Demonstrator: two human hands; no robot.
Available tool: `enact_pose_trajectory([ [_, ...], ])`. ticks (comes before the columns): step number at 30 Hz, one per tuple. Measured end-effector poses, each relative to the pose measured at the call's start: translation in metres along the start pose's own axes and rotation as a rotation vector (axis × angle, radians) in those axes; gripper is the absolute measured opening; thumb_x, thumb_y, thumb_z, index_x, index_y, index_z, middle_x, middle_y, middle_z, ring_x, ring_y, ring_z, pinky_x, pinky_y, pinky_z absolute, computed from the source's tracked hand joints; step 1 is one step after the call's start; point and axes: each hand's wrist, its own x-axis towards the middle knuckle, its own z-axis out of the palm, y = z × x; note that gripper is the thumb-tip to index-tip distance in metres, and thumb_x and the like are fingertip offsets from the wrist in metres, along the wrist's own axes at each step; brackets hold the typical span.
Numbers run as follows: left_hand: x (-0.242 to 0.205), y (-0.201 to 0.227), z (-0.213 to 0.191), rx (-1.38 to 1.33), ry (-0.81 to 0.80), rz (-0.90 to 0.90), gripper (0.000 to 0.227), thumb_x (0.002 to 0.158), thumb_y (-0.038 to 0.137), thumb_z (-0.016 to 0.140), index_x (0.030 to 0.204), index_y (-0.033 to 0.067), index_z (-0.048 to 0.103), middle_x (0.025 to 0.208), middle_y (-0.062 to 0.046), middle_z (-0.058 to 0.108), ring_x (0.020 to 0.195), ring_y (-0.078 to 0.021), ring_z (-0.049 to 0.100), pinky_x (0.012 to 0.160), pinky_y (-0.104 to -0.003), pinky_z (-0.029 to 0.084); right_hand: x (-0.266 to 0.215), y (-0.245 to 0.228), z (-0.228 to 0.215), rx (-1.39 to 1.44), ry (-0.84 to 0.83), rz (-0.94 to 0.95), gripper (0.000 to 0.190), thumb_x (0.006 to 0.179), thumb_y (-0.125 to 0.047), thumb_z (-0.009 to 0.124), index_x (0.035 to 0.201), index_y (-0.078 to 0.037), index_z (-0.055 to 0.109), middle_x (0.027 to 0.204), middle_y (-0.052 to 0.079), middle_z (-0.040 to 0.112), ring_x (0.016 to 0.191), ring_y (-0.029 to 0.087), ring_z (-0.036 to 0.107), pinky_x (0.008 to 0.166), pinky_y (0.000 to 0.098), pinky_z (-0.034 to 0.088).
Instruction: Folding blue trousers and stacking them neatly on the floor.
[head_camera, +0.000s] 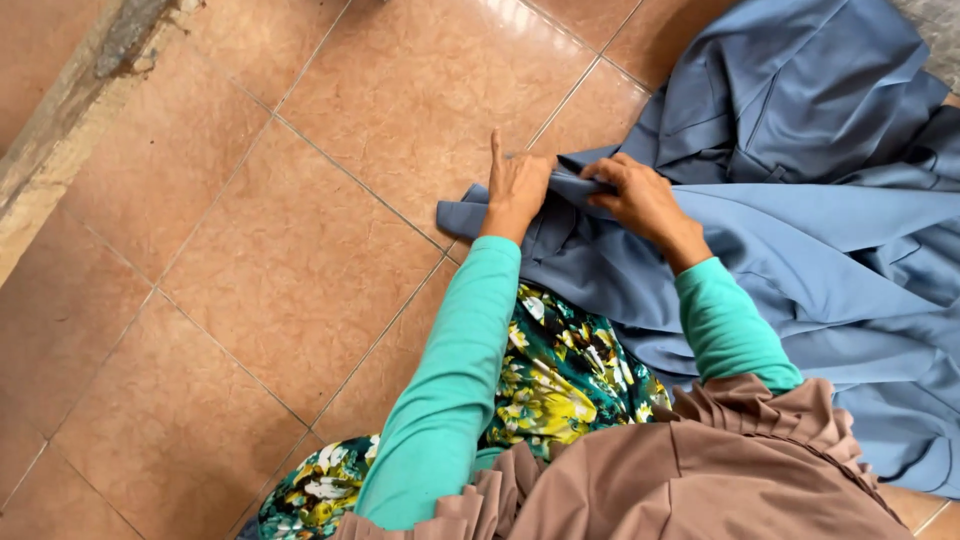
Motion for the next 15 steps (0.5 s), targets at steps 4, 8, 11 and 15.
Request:
enact_pose_trajectory([
  [4, 0.001, -0.037, 0.056, -0.066, 0.096, -0.072, 0.026, 0.1, 0.022, 0.054, 0.112, 0.0334, 0.073, 0.095, 0.001, 0.078, 0.096, -0.0181, 0.075, 0.124, -0.063, 0.002, -0.015, 0.051, 0.0, -0.403, -0.142, 0.178, 0.034, 0.088, -0.033, 0.076, 0.121, -0.026, 0.069, 0.108, 0.008, 0.071, 0.111, 0.036, 0.07, 0.09, 0.056, 0.057],
  [8, 0.004, -0.084, 0.07, 0.05, 0.431, -0.104, 0.019, 0.094, 0.021, 0.062, 0.094, 0.0352, 0.074, 0.079, 0.003, 0.074, 0.087, -0.0171, 0.072, 0.119, -0.059, 0.026, -0.021, 0.105, -0.013, -0.631, -0.164, 0.321, 0.038, 0.088, -0.036, 0.072, 0.126, -0.035, 0.072, 0.107, 0.007, 0.08, 0.109, 0.034, 0.075, 0.087, 0.054, 0.059],
  [11, -0.02, -0.137, 0.012, 0.084, 0.453, -0.112, 0.034, 0.091, 0.014, 0.053, 0.107, 0.0376, 0.072, 0.1, 0.003, 0.074, 0.102, -0.0223, 0.065, 0.092, -0.052, 0.038, 0.0, 0.103, -0.042, -0.624, -0.083, 0.409, 0.033, 0.092, -0.035, 0.063, 0.121, -0.026, 0.074, 0.113, 0.021, 0.077, 0.105, 0.049, 0.071, 0.083, 0.0615, 0.051],
  [15, -0.103, -0.2, -0.072, 0.189, 0.782, -0.039, 0.034, 0.09, 0.013, 0.056, 0.113, 0.0315, 0.073, 0.092, 0.001, 0.064, 0.09, -0.0251, 0.058, 0.083, -0.045, 0.038, 0.025, 0.072, -0.047, -0.7, 0.374, 0.053, 0.025, 0.083, -0.013, 0.061, 0.105, -0.019, 0.071, 0.096, 0.01, 0.072, 0.082, 0.044, 0.07, 0.051, 0.0548, 0.048],
])
